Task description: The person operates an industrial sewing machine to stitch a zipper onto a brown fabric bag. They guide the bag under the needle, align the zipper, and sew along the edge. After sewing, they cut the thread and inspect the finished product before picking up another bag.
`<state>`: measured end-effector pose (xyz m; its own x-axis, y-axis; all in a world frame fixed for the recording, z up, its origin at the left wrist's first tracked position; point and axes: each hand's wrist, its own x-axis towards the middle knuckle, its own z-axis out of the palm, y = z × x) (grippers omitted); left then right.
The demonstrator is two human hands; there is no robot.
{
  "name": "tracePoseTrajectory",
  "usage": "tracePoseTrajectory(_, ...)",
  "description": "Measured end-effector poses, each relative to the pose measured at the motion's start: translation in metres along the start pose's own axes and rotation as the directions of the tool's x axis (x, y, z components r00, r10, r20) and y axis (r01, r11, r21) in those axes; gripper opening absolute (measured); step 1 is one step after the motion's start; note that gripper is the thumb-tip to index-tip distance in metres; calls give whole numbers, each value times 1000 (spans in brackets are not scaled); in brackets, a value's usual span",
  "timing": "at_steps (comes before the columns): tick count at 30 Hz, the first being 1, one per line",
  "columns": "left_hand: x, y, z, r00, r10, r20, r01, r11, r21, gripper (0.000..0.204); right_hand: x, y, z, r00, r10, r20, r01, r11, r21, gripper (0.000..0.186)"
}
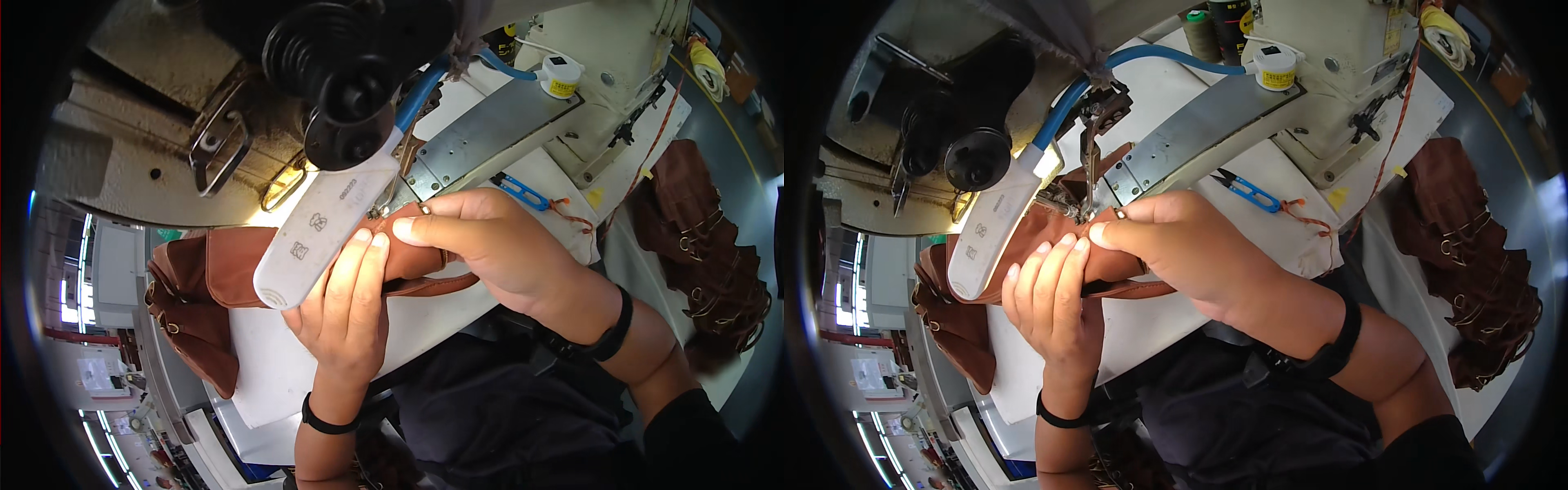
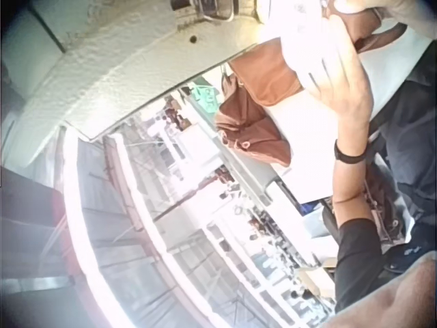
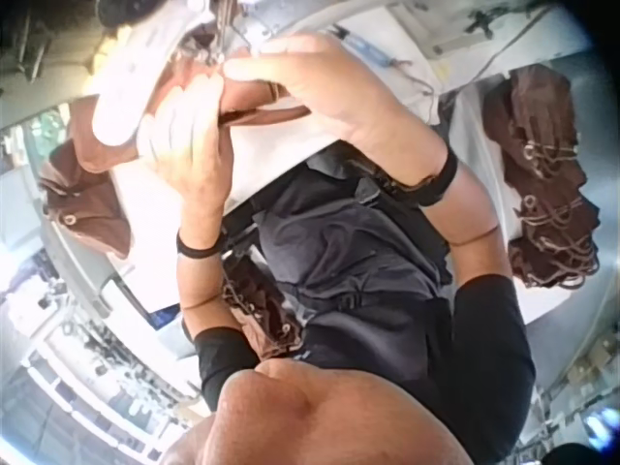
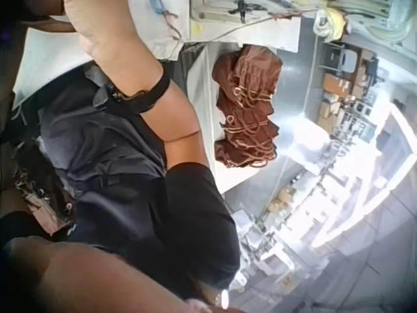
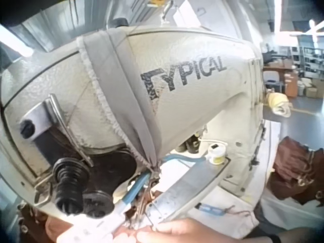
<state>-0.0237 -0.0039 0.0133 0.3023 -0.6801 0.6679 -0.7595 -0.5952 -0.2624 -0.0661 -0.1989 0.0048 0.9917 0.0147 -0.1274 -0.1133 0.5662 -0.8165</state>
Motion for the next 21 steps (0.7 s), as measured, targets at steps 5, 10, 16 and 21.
tracePoseTrajectory(5, 5, 7, 4, 996, -81, -27, 78, 992, -100, 36, -12, -11, 15, 997, -24, -71, 18, 995, -93, 27)
tracePoseTrajectory(10, 9, 7, 0, 993, -118, 14, 119, 982, -144, 47, -11, -4, 16, 984, -129, -126, 114, 986, -122, 28)
tracePoseTrajectory(16, 12, 5, -3, 991, -128, 47, 133, 980, -146, 49, -3, -1, 11, 935, -321, -150, 173, 783, -598, 27)
tracePoseTrajectory(21, 14, 2, -1, 992, -119, 32, 122, 981, -153, 48, -2, 1, 18, 838, -520, -166, 203, 579, -789, 37)
